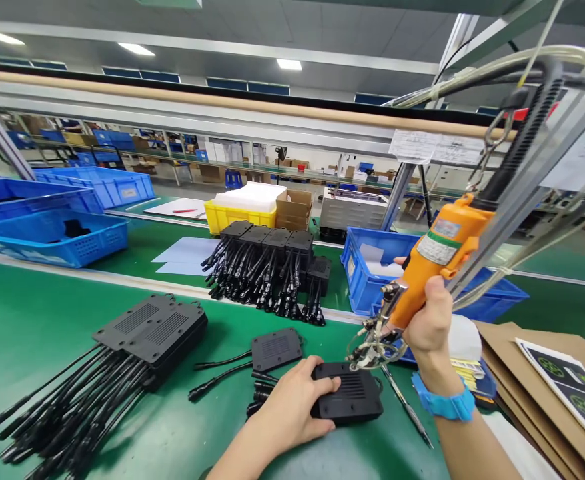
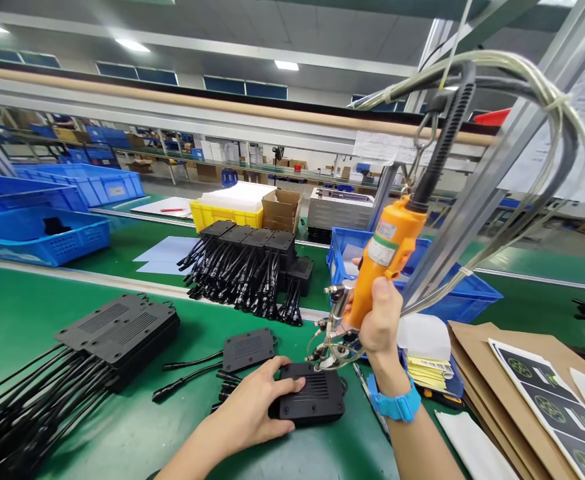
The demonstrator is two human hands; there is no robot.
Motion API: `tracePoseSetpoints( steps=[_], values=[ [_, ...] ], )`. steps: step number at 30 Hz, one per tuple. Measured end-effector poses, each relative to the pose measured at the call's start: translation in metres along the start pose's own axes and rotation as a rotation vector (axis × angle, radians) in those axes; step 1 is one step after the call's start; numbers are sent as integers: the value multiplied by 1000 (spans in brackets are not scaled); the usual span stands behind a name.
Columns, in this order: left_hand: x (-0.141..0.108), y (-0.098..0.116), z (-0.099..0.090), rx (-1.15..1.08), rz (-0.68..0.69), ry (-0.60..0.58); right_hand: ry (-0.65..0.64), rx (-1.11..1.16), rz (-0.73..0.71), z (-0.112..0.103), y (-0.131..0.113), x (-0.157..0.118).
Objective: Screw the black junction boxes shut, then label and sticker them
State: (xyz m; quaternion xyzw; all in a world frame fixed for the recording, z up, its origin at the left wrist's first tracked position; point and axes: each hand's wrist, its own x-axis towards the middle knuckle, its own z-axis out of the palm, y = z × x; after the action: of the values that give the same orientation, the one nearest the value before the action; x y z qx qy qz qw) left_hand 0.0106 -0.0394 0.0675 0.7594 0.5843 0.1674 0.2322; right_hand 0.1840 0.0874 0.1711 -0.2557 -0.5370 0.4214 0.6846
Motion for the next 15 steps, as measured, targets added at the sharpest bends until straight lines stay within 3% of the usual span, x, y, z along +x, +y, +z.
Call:
tracePoseSetpoints(
  steps=[11,15],
  values=[
    [2,-2,4,-4,3,8,-49,24,31,-8,14,-16],
    [1,-2,4,0,1,17,-62,29,11,-3,1,-16]
  ],
)
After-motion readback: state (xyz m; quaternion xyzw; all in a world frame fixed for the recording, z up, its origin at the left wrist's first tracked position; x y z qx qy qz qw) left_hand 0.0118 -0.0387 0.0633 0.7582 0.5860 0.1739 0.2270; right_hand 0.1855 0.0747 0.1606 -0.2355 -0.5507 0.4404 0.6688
